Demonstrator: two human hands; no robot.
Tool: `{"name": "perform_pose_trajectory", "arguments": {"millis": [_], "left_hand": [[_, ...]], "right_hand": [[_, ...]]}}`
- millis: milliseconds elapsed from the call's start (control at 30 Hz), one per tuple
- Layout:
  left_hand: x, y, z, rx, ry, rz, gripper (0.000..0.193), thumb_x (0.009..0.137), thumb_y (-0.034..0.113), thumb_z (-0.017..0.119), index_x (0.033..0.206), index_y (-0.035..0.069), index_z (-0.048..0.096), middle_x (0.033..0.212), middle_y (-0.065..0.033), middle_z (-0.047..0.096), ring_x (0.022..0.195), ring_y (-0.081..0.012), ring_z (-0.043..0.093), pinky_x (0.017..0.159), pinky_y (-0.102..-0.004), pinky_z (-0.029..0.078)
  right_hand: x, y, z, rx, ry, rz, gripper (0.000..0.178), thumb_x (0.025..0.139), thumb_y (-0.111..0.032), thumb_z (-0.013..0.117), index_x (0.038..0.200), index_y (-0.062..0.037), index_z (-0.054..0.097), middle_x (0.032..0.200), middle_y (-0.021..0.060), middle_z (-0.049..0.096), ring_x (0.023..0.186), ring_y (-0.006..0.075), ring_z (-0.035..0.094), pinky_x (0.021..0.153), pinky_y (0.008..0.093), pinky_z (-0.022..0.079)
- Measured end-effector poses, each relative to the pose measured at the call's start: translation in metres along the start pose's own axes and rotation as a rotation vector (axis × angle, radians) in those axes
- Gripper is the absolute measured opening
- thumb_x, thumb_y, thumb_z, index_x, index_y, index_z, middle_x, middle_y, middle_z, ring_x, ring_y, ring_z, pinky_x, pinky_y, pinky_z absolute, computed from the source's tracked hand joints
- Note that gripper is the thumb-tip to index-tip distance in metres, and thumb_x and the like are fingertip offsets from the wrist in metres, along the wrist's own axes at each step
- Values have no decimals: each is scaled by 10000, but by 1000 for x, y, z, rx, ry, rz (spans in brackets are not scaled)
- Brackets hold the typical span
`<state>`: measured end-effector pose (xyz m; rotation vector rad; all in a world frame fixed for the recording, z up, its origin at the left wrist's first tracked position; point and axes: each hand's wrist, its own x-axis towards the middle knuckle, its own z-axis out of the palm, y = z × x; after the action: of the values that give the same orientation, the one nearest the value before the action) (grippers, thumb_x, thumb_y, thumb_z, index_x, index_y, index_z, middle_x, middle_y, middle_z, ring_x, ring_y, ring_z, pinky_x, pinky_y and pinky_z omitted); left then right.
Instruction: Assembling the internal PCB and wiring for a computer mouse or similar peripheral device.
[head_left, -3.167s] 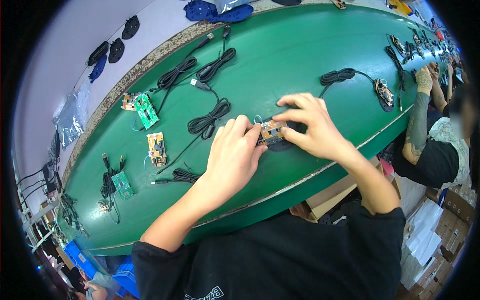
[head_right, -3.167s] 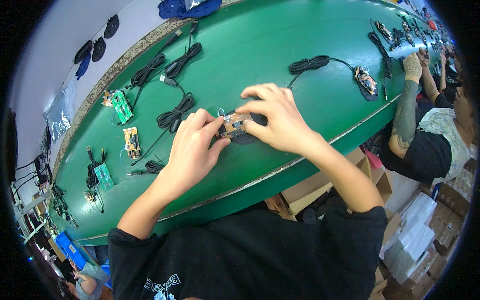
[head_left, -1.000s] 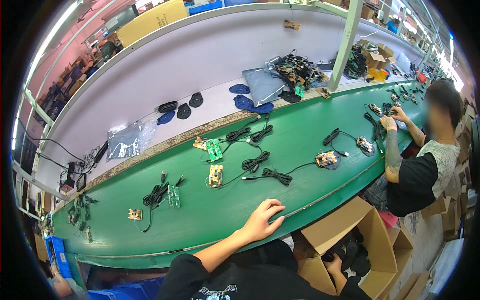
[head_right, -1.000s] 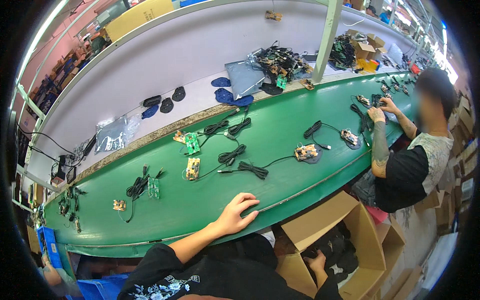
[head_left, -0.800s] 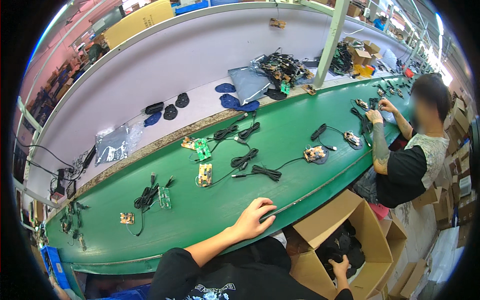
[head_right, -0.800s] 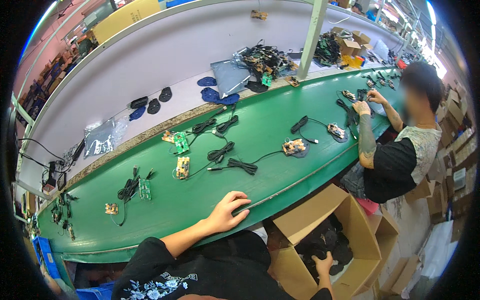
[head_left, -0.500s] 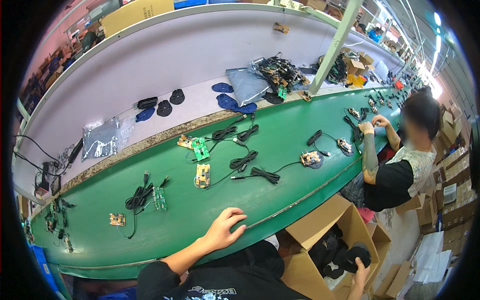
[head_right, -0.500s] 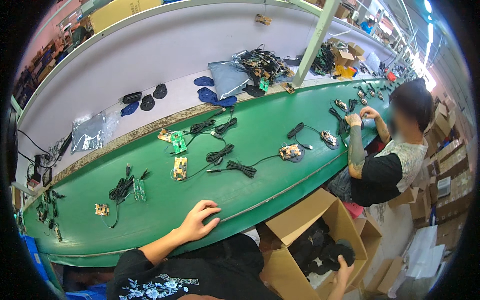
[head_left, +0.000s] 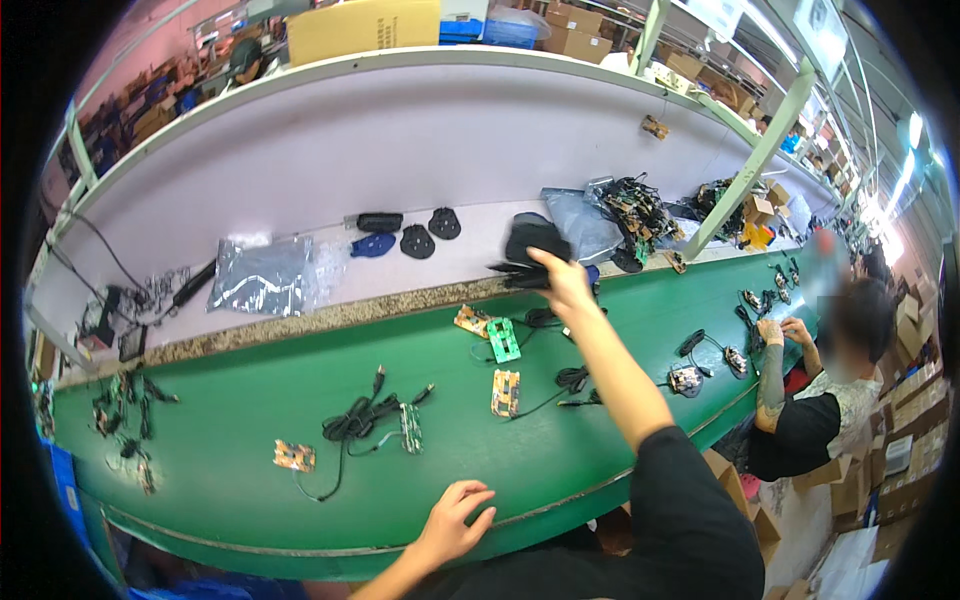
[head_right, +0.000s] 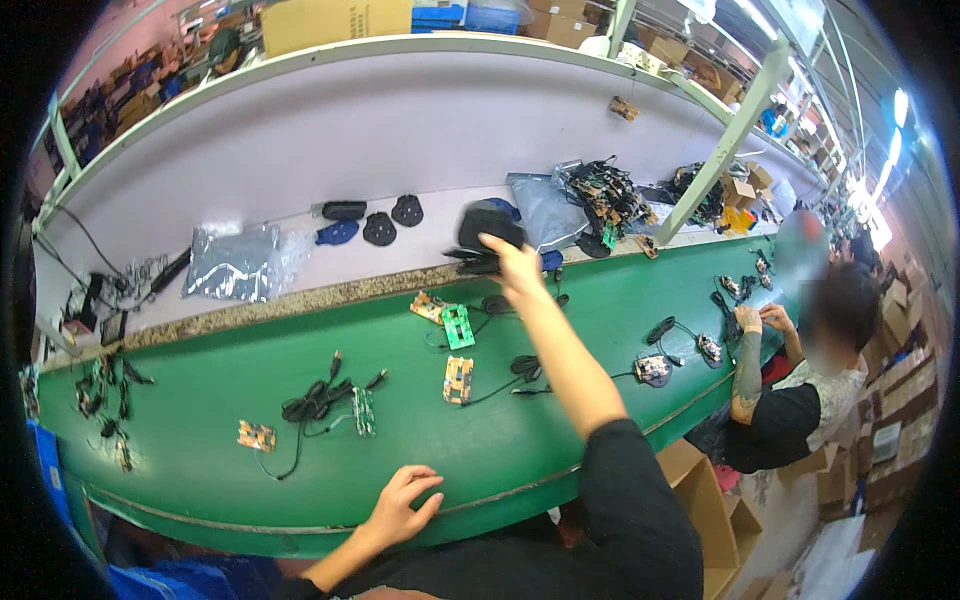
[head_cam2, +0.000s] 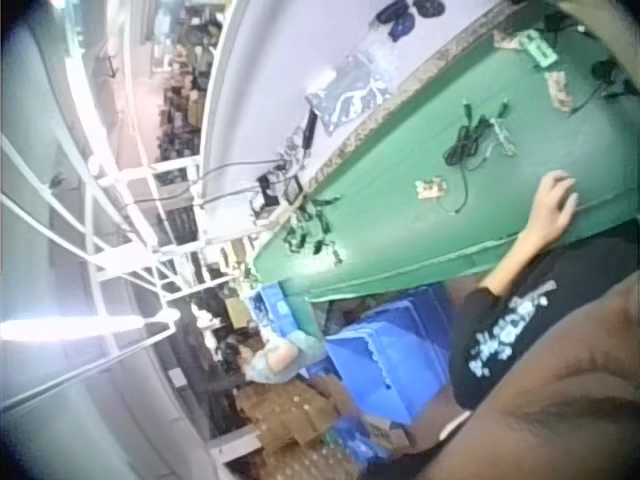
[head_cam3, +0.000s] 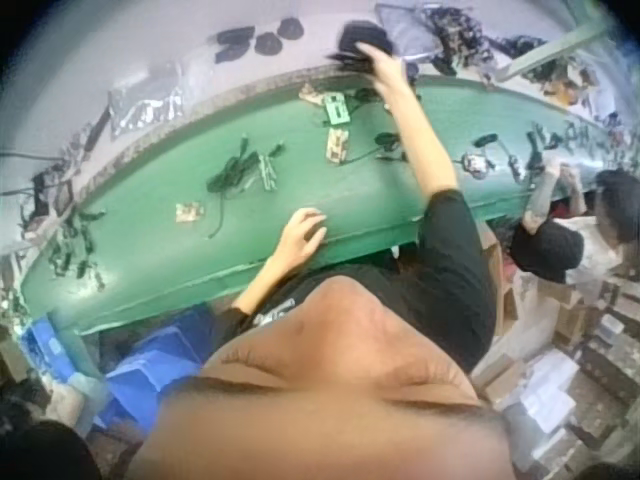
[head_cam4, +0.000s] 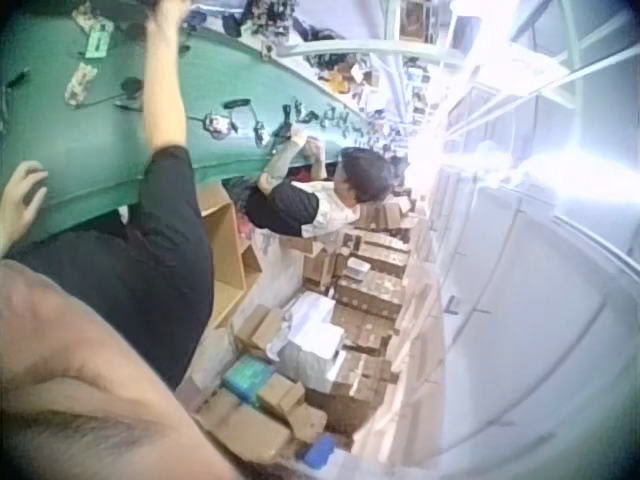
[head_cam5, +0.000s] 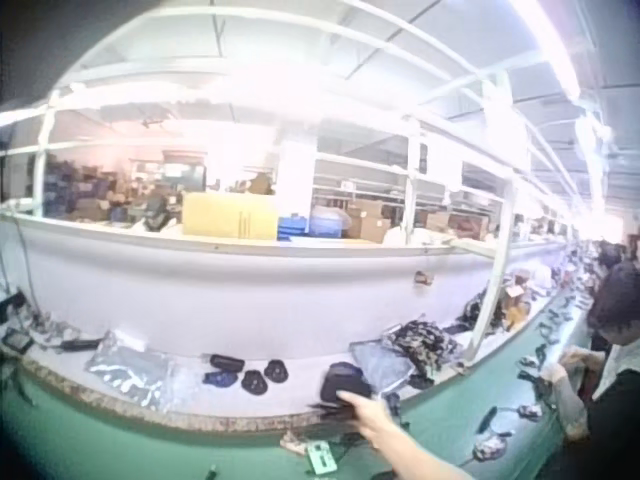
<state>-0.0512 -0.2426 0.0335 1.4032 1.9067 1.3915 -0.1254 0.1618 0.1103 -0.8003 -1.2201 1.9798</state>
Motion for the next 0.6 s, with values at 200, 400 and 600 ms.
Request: {"name": "perform_pose_trajectory", "arguments": {"millis": [200, 400, 600], "left_hand": [[7, -6, 17, 12, 172, -53, 237, 828, 52, 754, 1053, -11, 716, 1070, -162, 670, 1004, -312, 658, 884, -379, 537], [-2, 3, -7, -26, 284, -229, 144, 824, 11, 731, 965, -18, 717, 1011, -160, 689, 891, -289, 681, 794, -362, 552], [9, 0, 6, 3, 240, -118, 91, 826, -10, 705, 915, -21, 717, 966, -158, 691, 854, -261, 665, 764, -341, 540]], "right_hand": [[128, 63, 57, -736, 158, -296, 802, 603, -340, 931, 1224, 68, 631, 1174, 236, 693, 1113, 367, 666, 959, 417, 534], [98, -18, -28, -973, 213, -830, 319, 788, -363, 726, 894, -64, 759, 913, 168, 724, 876, 343, 692, 788, 416, 541], [95, -40, -206, -1447, 821, -187, 568, 815, -534, 732, 1120, -55, 717, 1268, 164, 619, 1225, 342, 556, 997, 494, 462]]}}
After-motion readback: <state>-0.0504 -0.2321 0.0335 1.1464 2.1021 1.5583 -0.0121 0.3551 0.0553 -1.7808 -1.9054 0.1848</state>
